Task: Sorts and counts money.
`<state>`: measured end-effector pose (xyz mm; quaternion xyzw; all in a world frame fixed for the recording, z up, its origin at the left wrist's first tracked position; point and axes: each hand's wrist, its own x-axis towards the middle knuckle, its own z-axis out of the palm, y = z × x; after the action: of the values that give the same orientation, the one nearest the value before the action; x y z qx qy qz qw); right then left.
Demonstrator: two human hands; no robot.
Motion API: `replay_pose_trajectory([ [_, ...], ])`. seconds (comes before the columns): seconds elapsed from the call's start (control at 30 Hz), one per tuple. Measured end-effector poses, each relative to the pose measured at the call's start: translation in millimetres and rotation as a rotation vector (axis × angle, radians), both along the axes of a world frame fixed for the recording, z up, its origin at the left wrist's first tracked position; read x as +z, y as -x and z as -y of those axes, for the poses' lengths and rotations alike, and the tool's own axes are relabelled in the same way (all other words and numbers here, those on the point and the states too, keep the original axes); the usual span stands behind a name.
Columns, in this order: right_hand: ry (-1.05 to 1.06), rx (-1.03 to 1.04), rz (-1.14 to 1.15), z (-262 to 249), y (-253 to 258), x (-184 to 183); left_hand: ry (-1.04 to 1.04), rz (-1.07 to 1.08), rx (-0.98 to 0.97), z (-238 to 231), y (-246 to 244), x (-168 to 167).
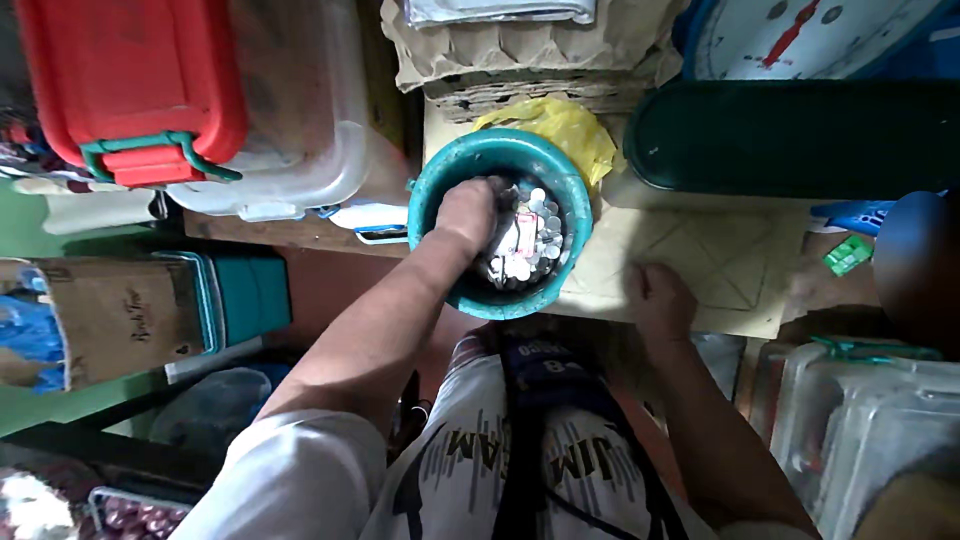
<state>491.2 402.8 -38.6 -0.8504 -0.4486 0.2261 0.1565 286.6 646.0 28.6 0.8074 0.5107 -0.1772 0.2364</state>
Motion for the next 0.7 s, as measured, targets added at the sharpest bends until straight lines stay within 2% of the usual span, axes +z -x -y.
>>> replay_pose_trajectory([
  [0.1,-0.091,0.088,0.171,2.4,4.3,-17.5,-0.016,-0.089,-0.041,-11.7,-10.0,-13.6],
  [0.23,-0.18,0.101,0.251,6.2,5.5,-29.1,-0.03,-0.048,-0.046,-16.1,-7.4,-23.4],
  [0.43,-0.25,0.092,0.255,6.0,5.7,-31.3,0.036,-0.081,-0.037,-11.8,-11.3,-18.0],
  [0.7,-0.31,0.083,0.248,7.0,5.2,-34.0,-0.041,-0.026,0.09,-3.6,-2.7,-24.8],
])
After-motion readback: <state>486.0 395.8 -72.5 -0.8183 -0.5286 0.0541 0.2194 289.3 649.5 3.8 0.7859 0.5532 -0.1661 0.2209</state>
